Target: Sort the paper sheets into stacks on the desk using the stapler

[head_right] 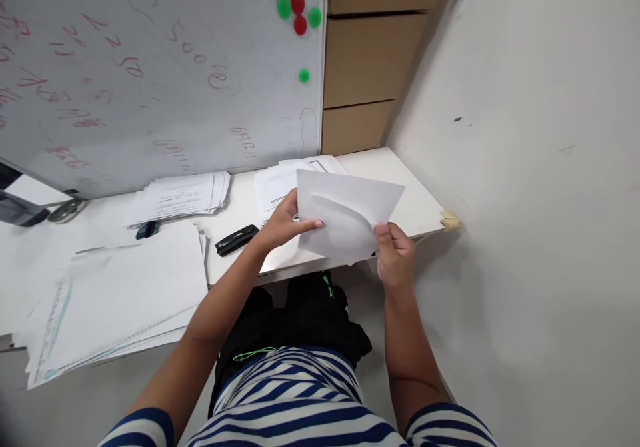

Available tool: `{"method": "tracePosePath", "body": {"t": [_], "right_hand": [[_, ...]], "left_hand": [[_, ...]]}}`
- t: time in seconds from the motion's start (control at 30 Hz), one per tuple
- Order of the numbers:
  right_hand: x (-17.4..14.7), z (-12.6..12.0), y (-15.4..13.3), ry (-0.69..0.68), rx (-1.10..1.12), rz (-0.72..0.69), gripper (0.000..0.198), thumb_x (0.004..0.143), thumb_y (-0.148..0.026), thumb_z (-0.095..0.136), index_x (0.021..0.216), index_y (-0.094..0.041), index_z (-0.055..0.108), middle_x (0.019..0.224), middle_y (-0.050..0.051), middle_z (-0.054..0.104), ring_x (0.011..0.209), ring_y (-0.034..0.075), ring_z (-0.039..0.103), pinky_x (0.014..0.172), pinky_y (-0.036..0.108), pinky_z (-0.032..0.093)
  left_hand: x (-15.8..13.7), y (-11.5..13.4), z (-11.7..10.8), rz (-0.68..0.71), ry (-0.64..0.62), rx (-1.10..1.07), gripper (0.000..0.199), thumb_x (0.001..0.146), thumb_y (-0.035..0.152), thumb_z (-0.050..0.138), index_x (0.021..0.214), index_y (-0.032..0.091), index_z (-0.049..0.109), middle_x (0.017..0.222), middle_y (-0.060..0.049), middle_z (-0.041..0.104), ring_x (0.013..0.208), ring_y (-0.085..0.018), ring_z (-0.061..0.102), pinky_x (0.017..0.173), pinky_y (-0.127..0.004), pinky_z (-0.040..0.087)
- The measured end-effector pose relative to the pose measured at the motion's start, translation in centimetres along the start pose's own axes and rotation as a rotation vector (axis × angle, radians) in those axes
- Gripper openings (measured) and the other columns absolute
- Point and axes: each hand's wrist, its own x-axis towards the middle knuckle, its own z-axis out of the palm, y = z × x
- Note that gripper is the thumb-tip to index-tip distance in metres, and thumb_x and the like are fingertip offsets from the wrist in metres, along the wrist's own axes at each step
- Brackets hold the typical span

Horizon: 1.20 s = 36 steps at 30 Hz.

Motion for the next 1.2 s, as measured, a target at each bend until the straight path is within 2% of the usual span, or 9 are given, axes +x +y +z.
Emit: {"method": "tracePosePath", "body": {"t": [0.1,0.2,0.27,0.5,0.6,0.7,0.93,1.1,1.2], "right_hand": [[0.4,2.8,-0.6,-0.055,0.031,-0.027,0.042,0.082,-0.063,0.059,0.095,-0.025,0.068,0.089,0.005,0.067,0.089,0.023,0.064,0.072,0.033,0.051],[0.2,5.4,0.2,-0.124,0.124,-0.011,0.066,0.082,-0.073,0.048,0.128,-0.027,0.057,0.113,0.009,0.067,0.105,0.025,0.064,0.081,0.036,0.052],[-0.3,6.7,1.5,-0.187,0.148,0.025,0.074,0.08,-0.076,0.046,0.136,-0.028,0.049,0.116,0.009,0.066,0.109,0.025,0.063,0.086,0.036,0.051],[-2.9,10.2,4.5,-0.332,0.103,0.103,0.048,0.08,-0.05,0.066,0.121,-0.025,0.057,0.116,0.006,0.068,0.107,0.02,0.063,0.095,0.033,0.047],[-3.5,11.3,5.0,-0.349,-0.034,0.085,0.034,0.083,-0.051,0.062,0.103,-0.023,0.061,0.1,0.004,0.069,0.092,0.019,0.063,0.088,0.032,0.048],[-4.1,12.0,6.1,-0.362,-0.159,0.09,0.032,0.084,-0.053,0.059,0.095,-0.023,0.06,0.089,0.003,0.068,0.086,0.019,0.062,0.083,0.032,0.048],[-5.1,11.6,7.9,-0.413,-0.223,0.099,0.032,0.085,-0.053,0.057,0.101,-0.025,0.059,0.099,0.005,0.072,0.098,0.023,0.067,0.09,0.038,0.048],[-5.2,11.3,7.8,-0.552,-0.327,0.061,0.03,0.088,-0.052,0.052,0.1,-0.025,0.057,0.099,0.007,0.072,0.097,0.025,0.067,0.08,0.037,0.051],[-5.4,11.3,7.6,-0.557,-0.432,0.035,0.029,0.089,-0.051,0.048,0.095,-0.025,0.057,0.089,0.007,0.071,0.086,0.026,0.066,0.076,0.038,0.049]], "left_hand": [[-1.7,0.2,-1.0,-0.055,0.148,-0.001,0.049,0.075,0.039,0.076,0.12,0.026,0.061,0.118,-0.007,0.067,0.106,-0.023,0.064,0.086,-0.033,0.052],[-3.2,-0.4,-2.1,-0.045,0.365,0.08,0.029,0.077,0.041,0.073,0.098,0.023,0.069,0.098,-0.004,0.07,0.09,-0.019,0.064,0.079,-0.031,0.051],[-4.0,-0.8,-3.0,-0.022,0.482,0.145,0.024,0.079,0.044,0.071,0.088,0.022,0.07,0.087,-0.001,0.07,0.083,-0.017,0.063,0.077,-0.03,0.05],[-6.4,-1.8,-5.1,0.026,0.637,0.291,0.029,0.085,0.05,0.061,0.085,0.022,0.071,0.081,0.0,0.069,0.079,-0.016,0.062,0.072,-0.027,0.046],[-7.0,-2.2,-5.0,0.003,0.71,0.248,0.035,0.086,0.054,0.058,0.088,0.021,0.068,0.082,-0.001,0.068,0.08,-0.016,0.062,0.072,-0.027,0.046],[-7.5,-2.7,-4.6,-0.055,0.751,0.156,0.037,0.085,0.056,0.059,0.09,0.02,0.063,0.084,-0.002,0.066,0.08,-0.016,0.061,0.073,-0.026,0.047],[-9.2,-4.9,-4.8,-0.041,0.712,0.004,0.049,0.077,0.047,0.072,0.115,0.023,0.052,0.116,-0.008,0.063,0.105,-0.018,0.062,0.089,-0.029,0.05],[-9.8,-6.4,-5.3,-0.103,0.702,-0.042,0.04,0.081,0.048,0.068,0.108,0.021,0.056,0.105,-0.006,0.066,0.099,-0.017,0.063,0.086,-0.03,0.05],[-9.8,-6.2,-5.2,-0.14,0.689,0.0,0.035,0.084,0.05,0.064,0.103,0.021,0.059,0.099,-0.004,0.067,0.093,-0.016,0.063,0.082,-0.029,0.05]]}}
